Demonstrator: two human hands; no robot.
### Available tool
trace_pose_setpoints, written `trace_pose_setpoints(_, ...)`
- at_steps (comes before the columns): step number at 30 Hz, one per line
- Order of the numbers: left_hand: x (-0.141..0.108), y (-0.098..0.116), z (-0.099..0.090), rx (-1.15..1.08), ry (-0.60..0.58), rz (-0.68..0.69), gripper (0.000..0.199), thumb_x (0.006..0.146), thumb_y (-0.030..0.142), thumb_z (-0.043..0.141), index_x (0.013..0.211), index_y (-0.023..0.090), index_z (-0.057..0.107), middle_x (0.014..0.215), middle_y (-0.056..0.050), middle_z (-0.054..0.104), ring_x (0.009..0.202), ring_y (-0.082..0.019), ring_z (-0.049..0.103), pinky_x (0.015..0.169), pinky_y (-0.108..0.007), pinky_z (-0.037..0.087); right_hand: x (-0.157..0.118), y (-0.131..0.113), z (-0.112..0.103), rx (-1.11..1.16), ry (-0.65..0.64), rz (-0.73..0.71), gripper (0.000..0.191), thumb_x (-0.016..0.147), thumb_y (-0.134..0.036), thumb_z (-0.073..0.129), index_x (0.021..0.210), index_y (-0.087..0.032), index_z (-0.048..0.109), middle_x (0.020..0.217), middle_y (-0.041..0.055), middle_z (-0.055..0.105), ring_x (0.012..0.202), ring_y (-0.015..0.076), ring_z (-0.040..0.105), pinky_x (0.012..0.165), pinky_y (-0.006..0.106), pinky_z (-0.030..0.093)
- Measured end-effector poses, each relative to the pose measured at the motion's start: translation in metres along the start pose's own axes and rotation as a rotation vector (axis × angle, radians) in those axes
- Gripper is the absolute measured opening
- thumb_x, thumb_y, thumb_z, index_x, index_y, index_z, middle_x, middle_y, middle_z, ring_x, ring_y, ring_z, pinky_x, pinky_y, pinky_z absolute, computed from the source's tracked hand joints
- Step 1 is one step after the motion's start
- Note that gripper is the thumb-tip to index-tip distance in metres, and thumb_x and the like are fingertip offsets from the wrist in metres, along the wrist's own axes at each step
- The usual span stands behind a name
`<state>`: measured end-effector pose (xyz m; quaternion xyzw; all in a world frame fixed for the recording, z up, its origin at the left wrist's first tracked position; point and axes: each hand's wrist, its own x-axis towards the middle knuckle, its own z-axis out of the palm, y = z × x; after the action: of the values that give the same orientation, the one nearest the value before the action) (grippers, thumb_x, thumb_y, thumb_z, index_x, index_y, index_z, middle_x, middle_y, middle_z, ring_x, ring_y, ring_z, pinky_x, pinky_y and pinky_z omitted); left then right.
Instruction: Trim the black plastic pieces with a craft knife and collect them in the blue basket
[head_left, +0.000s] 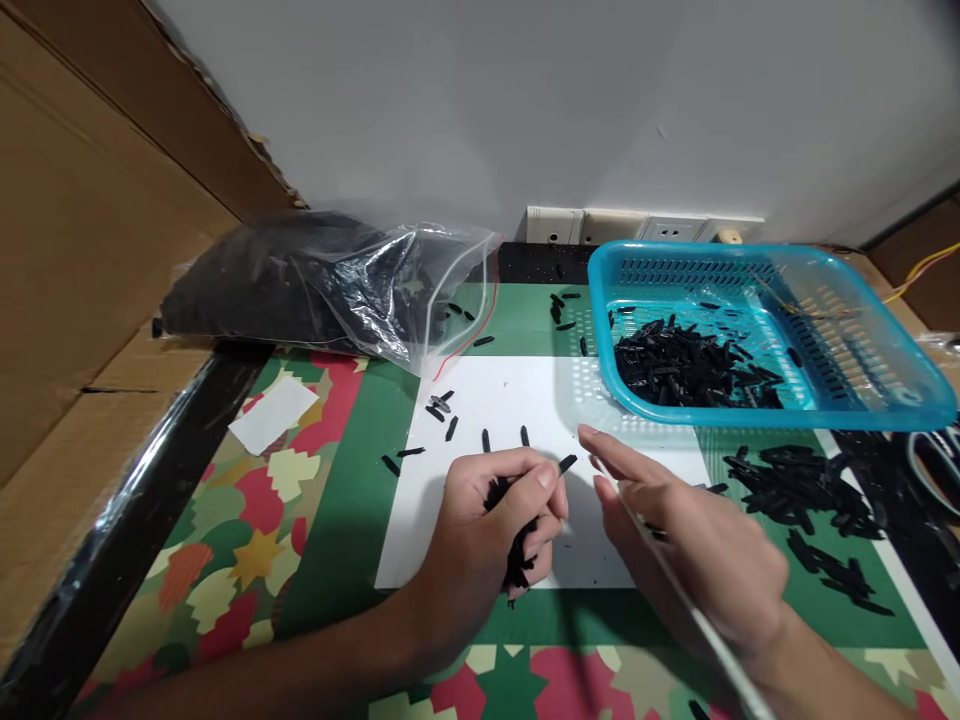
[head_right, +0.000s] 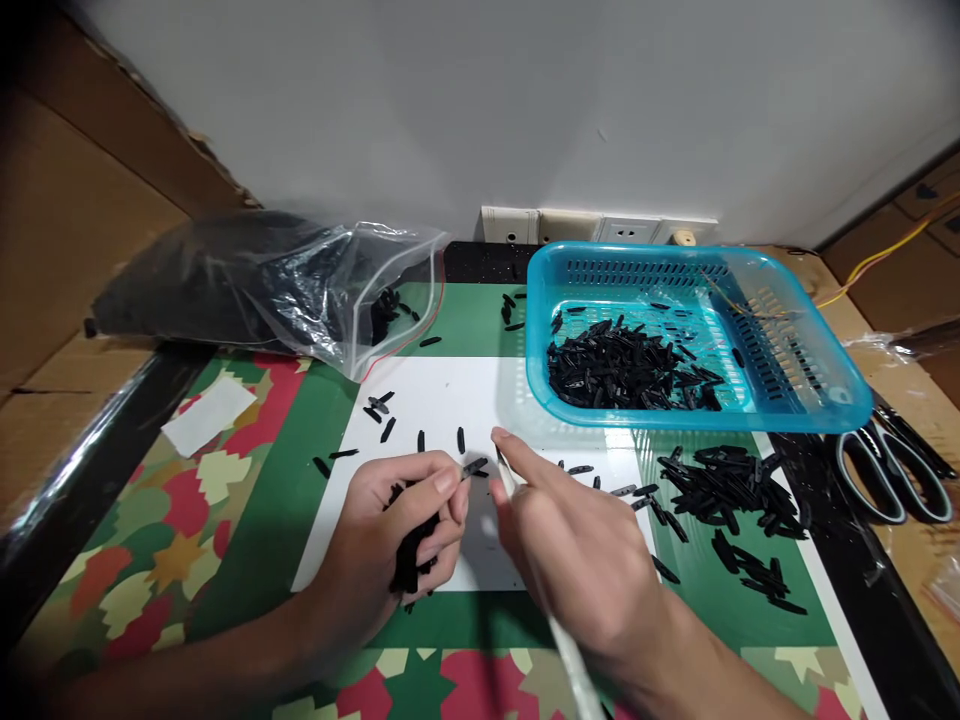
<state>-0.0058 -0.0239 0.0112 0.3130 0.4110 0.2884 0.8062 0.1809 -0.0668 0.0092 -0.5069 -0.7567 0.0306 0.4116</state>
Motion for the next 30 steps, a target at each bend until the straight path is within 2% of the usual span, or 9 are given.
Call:
trace_pose_setpoints(3, 0.000, 0.001, -0.002, -0.029, -0.008, 0.038, 0.040, 0.098, 0.047, 0.072, 0.074, 0.017, 0.063, 0.053, 0.009, 0.040, 0.040, -0.003, 0.033, 0.038, -0.015, 0.026, -0.001, 0.000, -0.005, 0.207, 0.039, 0.188, 0.016, 0.097, -0.011, 0.074, 0.092, -0.024, 0.064, 0.117, 0.0090, 0.085, 0.086, 0.0246, 0.087, 0.068, 0.021, 0.071)
trace_pose_setpoints(6, -0.001, 0.002, -0.003, -0.023, -0.037, 0.079, 0.038, 0.099, 0.046, 0.071, 0.076, 0.017, 0.065, 0.054, 0.008, 0.042, 0.041, -0.004, 0.035, 0.040, -0.016, 0.028, 0.002, -0.002, -0.011, 0.342, 0.049, 0.236, 0.013, 0.095, -0.015, 0.077, 0.093, -0.023, 0.067, 0.116, 0.0099, 0.086, 0.092, 0.0282, 0.087, 0.070, 0.027, 0.073)
trace_pose_setpoints(10, -0.005, 0.005, -0.002, 0.015, -0.078, 0.107, 0.037, 0.102, 0.045, 0.068, 0.079, 0.017, 0.066, 0.054, 0.007, 0.044, 0.044, -0.005, 0.039, 0.044, -0.018, 0.032, 0.007, -0.004, -0.016, 0.367, 0.028, 0.247, 0.013, 0.094, -0.015, 0.079, 0.090, -0.023, 0.070, 0.105, 0.0069, 0.088, 0.089, 0.0267, 0.087, 0.068, 0.025, 0.072)
trace_pose_setpoints(14, -0.008, 0.007, -0.001, 0.050, -0.102, 0.120, 0.035, 0.104, 0.045, 0.064, 0.082, 0.017, 0.066, 0.055, 0.006, 0.045, 0.047, -0.007, 0.043, 0.047, -0.019, 0.033, 0.006, -0.004, -0.017, 0.383, 0.023, 0.216, 0.014, 0.092, -0.011, 0.079, 0.091, -0.022, 0.070, 0.101, 0.0064, 0.088, 0.092, 0.0259, 0.087, 0.069, 0.023, 0.072)
trace_pose_setpoints(18, -0.008, 0.008, 0.001, 0.085, -0.099, 0.141, 0.036, 0.104, 0.047, 0.064, 0.082, 0.018, 0.065, 0.055, 0.006, 0.045, 0.047, -0.007, 0.043, 0.048, -0.021, 0.035, 0.008, -0.005, -0.020, 0.390, 0.010, 0.200, 0.013, 0.095, -0.011, 0.077, 0.093, -0.023, 0.072, 0.092, 0.0044, 0.088, 0.086, 0.0267, 0.087, 0.063, 0.024, 0.072)
trace_pose_setpoints(21, -0.009, 0.006, 0.000, 0.112, -0.090, 0.164, 0.037, 0.104, 0.048, 0.063, 0.083, 0.018, 0.065, 0.056, 0.006, 0.047, 0.048, -0.008, 0.044, 0.048, -0.022, 0.035, 0.010, -0.006, -0.022, 0.383, -0.015, 0.240, 0.012, 0.095, -0.015, 0.078, 0.091, -0.024, 0.072, 0.097, 0.0039, 0.088, 0.085, 0.0265, 0.087, 0.061, 0.024, 0.071)
trace_pose_setpoints(26, -0.008, 0.004, -0.001, 0.134, -0.079, 0.181, 0.036, 0.105, 0.048, 0.063, 0.083, 0.019, 0.064, 0.058, 0.006, 0.048, 0.049, -0.007, 0.042, 0.049, -0.021, 0.037, 0.012, -0.005, -0.023, 0.390, -0.037, 0.246, 0.012, 0.095, -0.017, 0.080, 0.090, -0.024, 0.071, 0.108, 0.0040, 0.088, 0.089, 0.0248, 0.087, 0.071, 0.024, 0.072)
trace_pose_setpoints(30, -0.008, 0.003, -0.001, 0.170, -0.076, 0.203, 0.036, 0.107, 0.047, 0.061, 0.084, 0.019, 0.064, 0.059, 0.006, 0.048, 0.051, -0.007, 0.043, 0.051, -0.021, 0.038, 0.011, -0.004, -0.021, 0.387, -0.038, 0.245, 0.013, 0.095, -0.016, 0.079, 0.089, -0.024, 0.071, 0.108, 0.0028, 0.088, 0.088, 0.0218, 0.087, 0.070, 0.020, 0.071)
